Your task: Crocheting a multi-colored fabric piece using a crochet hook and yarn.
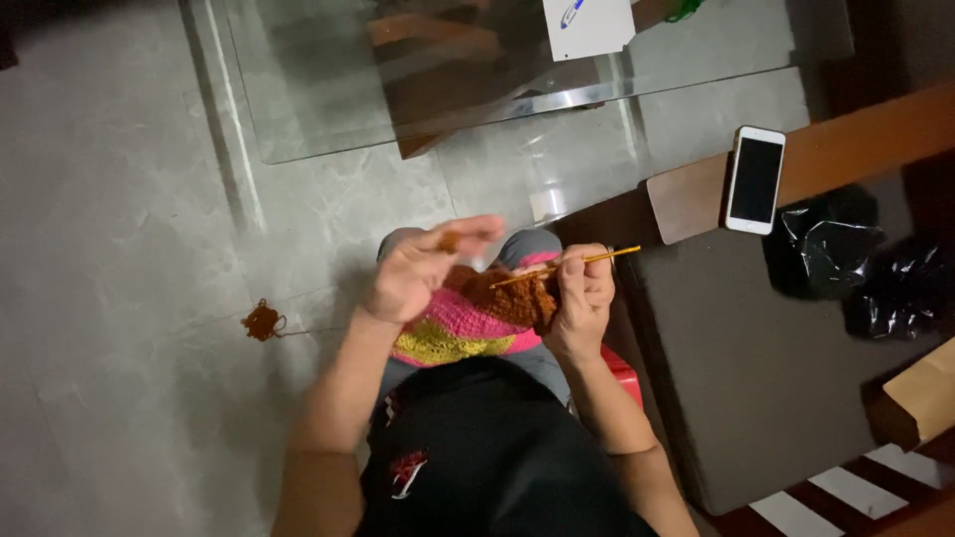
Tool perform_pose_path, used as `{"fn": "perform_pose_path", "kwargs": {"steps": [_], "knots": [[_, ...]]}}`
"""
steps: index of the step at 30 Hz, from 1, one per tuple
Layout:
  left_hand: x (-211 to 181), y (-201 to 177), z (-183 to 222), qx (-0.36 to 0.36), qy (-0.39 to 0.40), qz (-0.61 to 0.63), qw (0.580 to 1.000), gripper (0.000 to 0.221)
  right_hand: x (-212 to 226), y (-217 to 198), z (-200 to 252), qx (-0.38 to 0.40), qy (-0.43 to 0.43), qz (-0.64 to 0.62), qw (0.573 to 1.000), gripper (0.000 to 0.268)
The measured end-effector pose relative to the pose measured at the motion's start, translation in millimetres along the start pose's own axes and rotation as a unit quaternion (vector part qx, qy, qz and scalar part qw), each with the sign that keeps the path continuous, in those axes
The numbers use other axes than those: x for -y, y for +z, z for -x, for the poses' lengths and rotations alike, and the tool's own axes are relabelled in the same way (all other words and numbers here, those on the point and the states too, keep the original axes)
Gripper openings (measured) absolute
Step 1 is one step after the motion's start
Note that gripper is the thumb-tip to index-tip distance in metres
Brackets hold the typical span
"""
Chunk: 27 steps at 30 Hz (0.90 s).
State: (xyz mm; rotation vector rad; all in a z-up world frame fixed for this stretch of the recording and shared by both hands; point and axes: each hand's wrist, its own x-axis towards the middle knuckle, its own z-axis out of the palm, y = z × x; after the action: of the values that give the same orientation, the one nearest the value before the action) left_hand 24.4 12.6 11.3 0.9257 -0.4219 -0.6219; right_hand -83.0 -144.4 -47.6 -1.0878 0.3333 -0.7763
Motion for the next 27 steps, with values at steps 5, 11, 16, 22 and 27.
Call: {"fn": "perform_pose_path", "kwargs": {"steps": [5, 11, 16, 22, 27], "knots": [[35.8, 13.2, 3.8, 0.036, 0.055, -0.123, 0.990, 0.082, -9.9, -18.2, 3.3, -0.041, -0.200, 0.155, 0.967, 0.024], [14.5, 50.4, 18.2, -0.113, 0.046, -0.312, 0.942, 0.052, 12.8, 11.3, -13.3, 0.139, -0.406, 0.247, 0.869, 0.013], [41.4, 30.1, 12.1, -0.078, -0.048, 0.001, 0.996, 0.081, -9.0, -11.8, -16.2, 0.130, -0.459, 0.205, 0.855, 0.014], [39.9, 11.2, 2.8, -0.023, -0.104, 0.131, 0.986, 0.069, -9.7, -15.9, -1.1, 0.138, -0.319, 0.047, 0.936, 0.019], [28.2, 1.4, 1.0, -0.055, -0.101, 0.087, 0.990, 0.055, 19.5, -3.2, -0.7, 0.116, -0.290, 0.017, 0.950, 0.013]]}}
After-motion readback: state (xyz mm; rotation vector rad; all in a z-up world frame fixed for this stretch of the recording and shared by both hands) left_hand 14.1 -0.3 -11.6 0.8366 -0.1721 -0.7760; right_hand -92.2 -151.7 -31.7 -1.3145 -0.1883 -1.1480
